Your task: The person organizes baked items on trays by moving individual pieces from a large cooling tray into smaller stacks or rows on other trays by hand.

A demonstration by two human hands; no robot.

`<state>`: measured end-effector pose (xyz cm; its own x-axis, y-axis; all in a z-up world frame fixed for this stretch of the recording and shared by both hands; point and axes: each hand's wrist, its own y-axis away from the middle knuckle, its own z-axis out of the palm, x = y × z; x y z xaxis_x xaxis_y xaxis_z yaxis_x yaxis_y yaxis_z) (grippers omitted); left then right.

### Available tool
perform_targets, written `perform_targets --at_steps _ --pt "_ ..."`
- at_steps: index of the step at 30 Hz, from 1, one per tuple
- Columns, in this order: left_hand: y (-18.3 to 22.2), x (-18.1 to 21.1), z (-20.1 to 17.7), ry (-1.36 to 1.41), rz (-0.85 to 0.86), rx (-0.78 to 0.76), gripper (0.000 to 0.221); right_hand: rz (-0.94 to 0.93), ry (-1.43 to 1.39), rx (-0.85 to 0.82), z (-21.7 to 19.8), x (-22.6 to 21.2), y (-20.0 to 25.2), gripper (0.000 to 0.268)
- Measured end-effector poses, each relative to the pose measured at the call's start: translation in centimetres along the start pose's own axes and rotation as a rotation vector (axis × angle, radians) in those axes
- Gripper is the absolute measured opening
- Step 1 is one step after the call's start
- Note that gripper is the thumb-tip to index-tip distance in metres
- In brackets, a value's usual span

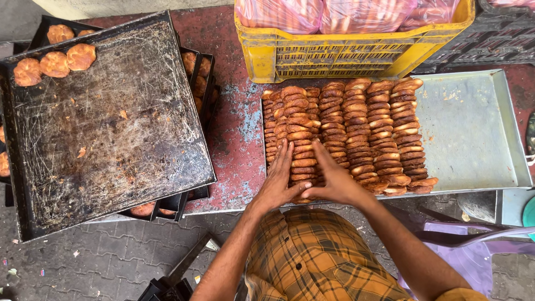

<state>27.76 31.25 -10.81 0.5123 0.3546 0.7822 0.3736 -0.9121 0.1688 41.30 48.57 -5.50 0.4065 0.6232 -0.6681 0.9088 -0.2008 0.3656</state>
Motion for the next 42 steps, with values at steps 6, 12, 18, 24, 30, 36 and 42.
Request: perform_targets --at_steps 6,12,18,24,30,36,42 --pt "0.1 -0.6 0.4 -0.007 0.060 0.021 0.126 0.044 0.276 -0.056 1.5 -1.0 -0.2 0.150" --pt "-0.2 -0.7 0.2 0.006 -0.007 -0.029 0.135 0.237 0.133 -0.130 -1.6 -3.3 0.0 0.152" --pt "0.6 -1.1 -0.3 0.135 -0.052 -0.028 0.125 0.342 -0.388 0.294 -5.7 -2.2 1.3 0.125" --pt "2.3 -1.8 -0.6 0.365 -0.096 0.195 0.090 0.268 -0.661 0.473 -5.5 -0.3 1.0 0.077" --pt "7.4 0.4 -4.7 0.409 -0.163 0.312 0.060 -0.237 -0.635 0.565 -4.2 -4.1 -2.8 0.029" --pt "13.5 2.4 -13.5 0.493 -0.053 0.509 0.037 -0.556 -0.409 0.309 -3.3 -15.4 -11.8 0.021" --pt "18.0 -3.6 -22.7 0.269 -0.138 0.921 0.032 -0.764 -0.232 0.250 0.4 -27.1 -28.8 0.021"
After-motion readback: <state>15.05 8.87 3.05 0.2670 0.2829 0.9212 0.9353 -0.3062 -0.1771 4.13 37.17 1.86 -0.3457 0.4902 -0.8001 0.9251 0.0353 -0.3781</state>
